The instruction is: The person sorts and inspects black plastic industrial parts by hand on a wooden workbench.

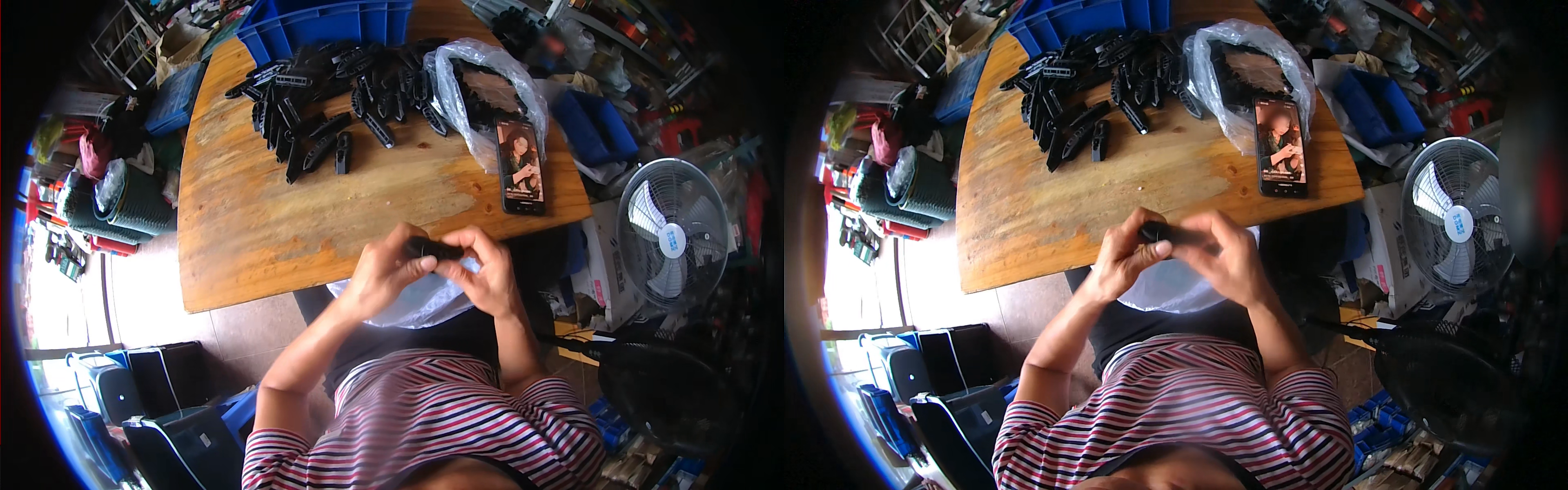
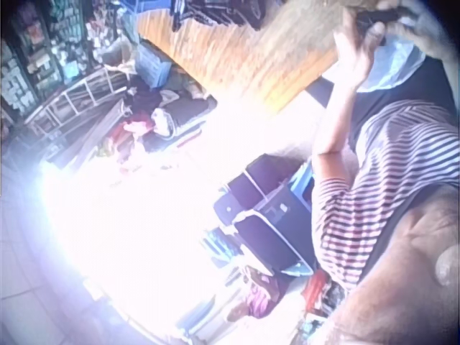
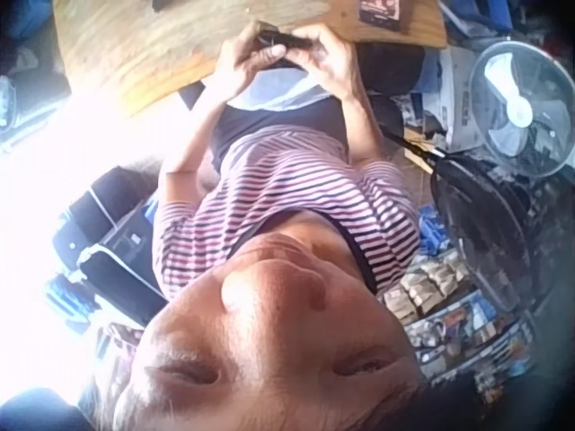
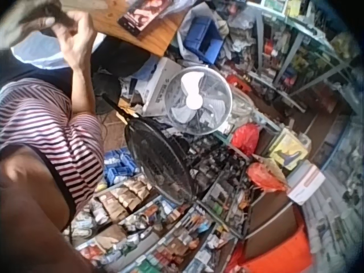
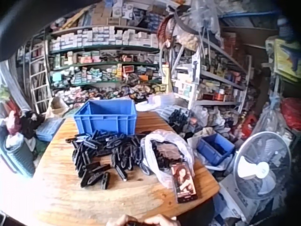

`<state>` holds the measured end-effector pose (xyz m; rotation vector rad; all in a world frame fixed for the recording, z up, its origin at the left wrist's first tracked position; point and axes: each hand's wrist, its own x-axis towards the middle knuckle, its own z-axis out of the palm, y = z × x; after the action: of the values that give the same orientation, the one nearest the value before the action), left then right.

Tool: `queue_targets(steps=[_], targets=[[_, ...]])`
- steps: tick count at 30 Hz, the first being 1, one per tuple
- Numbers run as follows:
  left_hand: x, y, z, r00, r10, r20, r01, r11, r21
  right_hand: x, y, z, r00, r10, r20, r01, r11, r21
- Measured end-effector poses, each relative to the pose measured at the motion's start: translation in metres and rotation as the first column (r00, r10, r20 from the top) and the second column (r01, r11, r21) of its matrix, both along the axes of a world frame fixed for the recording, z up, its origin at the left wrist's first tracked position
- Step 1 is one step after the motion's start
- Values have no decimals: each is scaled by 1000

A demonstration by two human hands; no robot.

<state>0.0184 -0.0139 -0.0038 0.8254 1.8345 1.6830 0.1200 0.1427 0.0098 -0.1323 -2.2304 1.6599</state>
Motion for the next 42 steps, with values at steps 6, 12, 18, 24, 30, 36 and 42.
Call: queue_targets(steps=[6,12,18,24,30,36,42], targets=[[-83,-5,15,792,143,-594,-325,922,-212,35,-4,-50,999,37,-6,-29,859,511],[-117,9,-3,432,0,-902,-630,715,-302,-39,52,9,946,39,-323,145,838,526],[-102,11,-6,675,131,-726,-322,938,-130,-183,172,5,978,-209,-24,105,389,915],[-64,6,5,999,50,13,-51,963,263,-192,191,2,983,-179,-32,125,535,835],[-43,8,2,918,-114,379,-106,852,513,-135,143,41,976,-189,-109,217,891,400],[-29,14,6,911,-131,390,-81,873,482,-50,30,56,890,255,-377,13,813,581],[-17,12,15,921,-84,381,-81,914,397,-46,23,41,845,335,-417,41,737,675]])
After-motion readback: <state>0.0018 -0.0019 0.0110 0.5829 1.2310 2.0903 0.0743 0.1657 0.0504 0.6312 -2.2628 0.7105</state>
